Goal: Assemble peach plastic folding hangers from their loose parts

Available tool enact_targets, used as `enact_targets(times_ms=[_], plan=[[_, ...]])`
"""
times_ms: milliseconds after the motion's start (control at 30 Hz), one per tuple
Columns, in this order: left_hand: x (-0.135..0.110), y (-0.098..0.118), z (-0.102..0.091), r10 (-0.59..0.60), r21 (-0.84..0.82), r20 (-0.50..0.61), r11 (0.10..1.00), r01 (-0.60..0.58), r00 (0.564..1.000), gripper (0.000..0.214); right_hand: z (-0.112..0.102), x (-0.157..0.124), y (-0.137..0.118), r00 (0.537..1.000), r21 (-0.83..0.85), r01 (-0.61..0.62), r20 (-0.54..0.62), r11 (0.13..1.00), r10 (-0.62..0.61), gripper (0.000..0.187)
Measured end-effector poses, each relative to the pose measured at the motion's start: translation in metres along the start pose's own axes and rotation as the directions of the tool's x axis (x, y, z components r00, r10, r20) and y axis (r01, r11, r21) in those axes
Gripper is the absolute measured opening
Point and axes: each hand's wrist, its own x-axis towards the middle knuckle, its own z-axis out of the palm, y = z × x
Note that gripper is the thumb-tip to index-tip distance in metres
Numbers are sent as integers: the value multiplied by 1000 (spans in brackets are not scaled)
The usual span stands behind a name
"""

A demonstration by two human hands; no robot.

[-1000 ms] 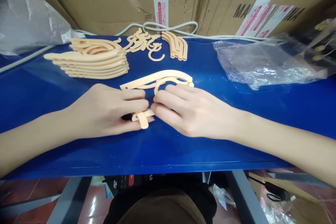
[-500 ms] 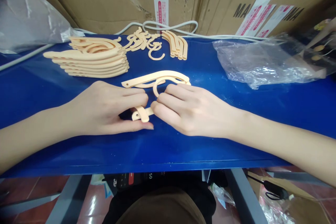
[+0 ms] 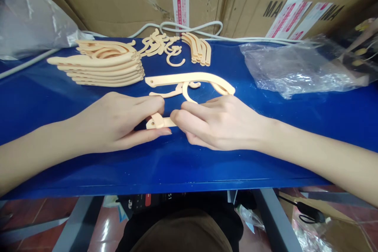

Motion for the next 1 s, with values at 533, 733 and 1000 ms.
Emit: enact_targets(times_ms=[533,733,1000], plan=[[3,-3,-2,-71,-100,8,992,72,997,52,1,-6,0,982,-5,-186,-38,983,186,31],[1,-2,0,-42,-41,-7,998,41,999,51,-1,-6,4,984,-50,-168,-71,985,164,32],[2,1,-1,-73,16,83,997,72,994,68,6,-9,-1,982,-181,-132,-155,975,104,30]])
